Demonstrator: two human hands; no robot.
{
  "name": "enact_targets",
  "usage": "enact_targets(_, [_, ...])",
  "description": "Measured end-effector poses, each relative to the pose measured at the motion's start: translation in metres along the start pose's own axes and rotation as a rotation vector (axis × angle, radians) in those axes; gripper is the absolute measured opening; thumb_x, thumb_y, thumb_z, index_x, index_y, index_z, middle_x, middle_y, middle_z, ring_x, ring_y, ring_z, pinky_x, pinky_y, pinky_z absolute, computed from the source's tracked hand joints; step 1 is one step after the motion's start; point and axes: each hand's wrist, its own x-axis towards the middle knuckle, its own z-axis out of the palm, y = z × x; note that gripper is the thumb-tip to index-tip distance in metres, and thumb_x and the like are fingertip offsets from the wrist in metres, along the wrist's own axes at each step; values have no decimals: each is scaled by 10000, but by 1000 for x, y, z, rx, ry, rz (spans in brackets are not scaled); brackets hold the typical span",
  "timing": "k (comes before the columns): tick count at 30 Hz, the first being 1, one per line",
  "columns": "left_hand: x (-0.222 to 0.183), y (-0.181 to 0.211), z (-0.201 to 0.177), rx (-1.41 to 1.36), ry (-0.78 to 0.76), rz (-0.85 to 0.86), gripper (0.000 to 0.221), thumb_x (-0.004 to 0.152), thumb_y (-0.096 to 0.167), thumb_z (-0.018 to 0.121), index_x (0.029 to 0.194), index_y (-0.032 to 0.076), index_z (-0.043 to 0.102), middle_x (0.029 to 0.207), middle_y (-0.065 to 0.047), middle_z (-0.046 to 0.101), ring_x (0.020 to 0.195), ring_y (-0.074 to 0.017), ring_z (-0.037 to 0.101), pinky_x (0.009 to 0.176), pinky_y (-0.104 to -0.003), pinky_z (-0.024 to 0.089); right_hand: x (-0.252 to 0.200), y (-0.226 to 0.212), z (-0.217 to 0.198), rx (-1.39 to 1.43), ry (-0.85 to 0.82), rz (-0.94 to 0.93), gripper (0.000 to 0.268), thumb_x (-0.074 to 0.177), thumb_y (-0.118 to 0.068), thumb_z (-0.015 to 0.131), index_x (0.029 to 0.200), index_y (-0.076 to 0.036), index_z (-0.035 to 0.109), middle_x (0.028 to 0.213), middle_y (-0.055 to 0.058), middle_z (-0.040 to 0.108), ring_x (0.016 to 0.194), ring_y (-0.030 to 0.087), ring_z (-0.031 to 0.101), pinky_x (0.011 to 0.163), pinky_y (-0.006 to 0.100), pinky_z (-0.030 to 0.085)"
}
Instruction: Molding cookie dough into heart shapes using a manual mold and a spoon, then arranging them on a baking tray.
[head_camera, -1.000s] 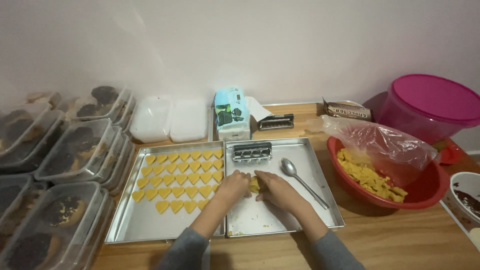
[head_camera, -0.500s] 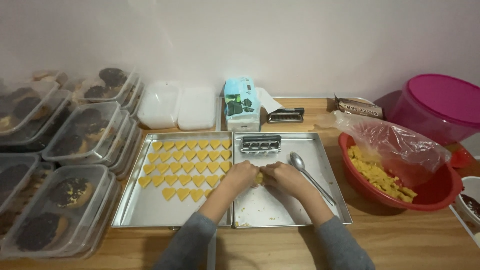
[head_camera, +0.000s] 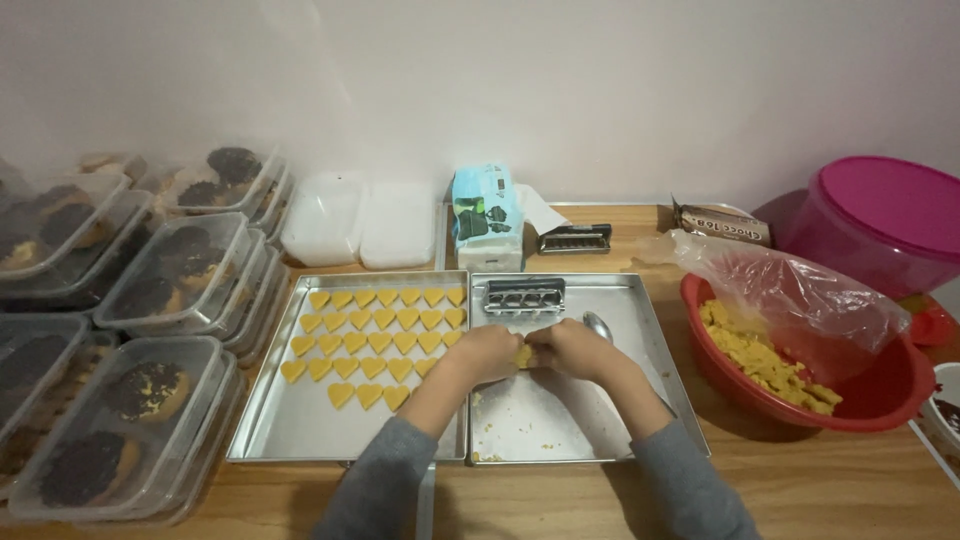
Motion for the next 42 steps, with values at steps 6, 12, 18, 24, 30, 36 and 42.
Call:
enact_targets(6, [-12, 7, -28, 34, 3, -8, 421, 937, 178, 632, 1325, 17, 668, 1028, -237, 741, 964, -378, 751, 863, -505, 597, 8, 11, -4, 126, 9, 46, 407, 883, -260, 769, 1262, -116, 736, 1205, 107, 776, 1187, 336, 685, 1048, 428, 531])
enact_targets(12, [4, 4, -3, 117, 157, -24, 239, 956, 121, 632, 1135, 14, 748, 971, -188, 760, 907, -322, 771, 811, -461, 627, 5, 1, -3, 74, 133, 76, 363, 911, -204, 730, 1272, -163, 733, 1210, 70, 777, 1171, 280, 703, 1010, 383, 548])
enact_targets(18, [-12, 21, 25, 166, 291, -18, 370, 939, 1, 586, 1297, -80, 626, 1153, -323, 686, 920, -354, 763, 705, -468, 638, -16, -6, -5, -29, 82, 76, 565, 962, -101, 612, 1515, -134, 502, 1522, 118, 549, 1386, 266, 538, 1135, 388, 451])
enact_targets(24, [-39, 33, 9, 119, 73, -19, 579, 1041, 15, 304, 1595, -126, 218, 1626, -383, 266, 1523, -484, 257, 1219, -583, 237, -15, 13, 18, -178, -12, -87, 853, 819, 193, 500, 1605, 11, 226, 1655, 218, 302, 1532, 343, 272, 1251, 417, 279])
enact_targets(30, [-8, 31, 31, 250, 97, -74, 567, 1036, 80, 350, 1583, -61, 302, 1639, -296, 316, 1538, -444, 257, 1201, -635, 152, -6, 22, 31, -341, 26, -88, 705, 898, 135, 473, 1573, -28, 347, 1620, 179, 387, 1510, 288, 335, 1209, 370, 360])
enact_targets(36, [-4, 36, 30, 341, 109, -61, 516, 1017, 42, 426, 1516, -91, 406, 1582, -356, 354, 1507, -503, 286, 1162, -697, 158, -13, 0, 8, -380, 27, -52, 675, 882, 108, 584, 1522, -71, 464, 1602, 135, 426, 1502, 260, 366, 1214, 385, 340])
enact_targets(42, [43, -4, 59, 90, 307, 18, 323, 854, 117, 698, 1148, -11, 733, 1082, -235, 741, 967, -392, 732, 806, -508, 546, 9, 51, 11, 133, 19, -15, 534, 989, -169, 612, 1513, -184, 508, 1522, 47, 573, 1405, 306, 522, 1241, 642, 89])
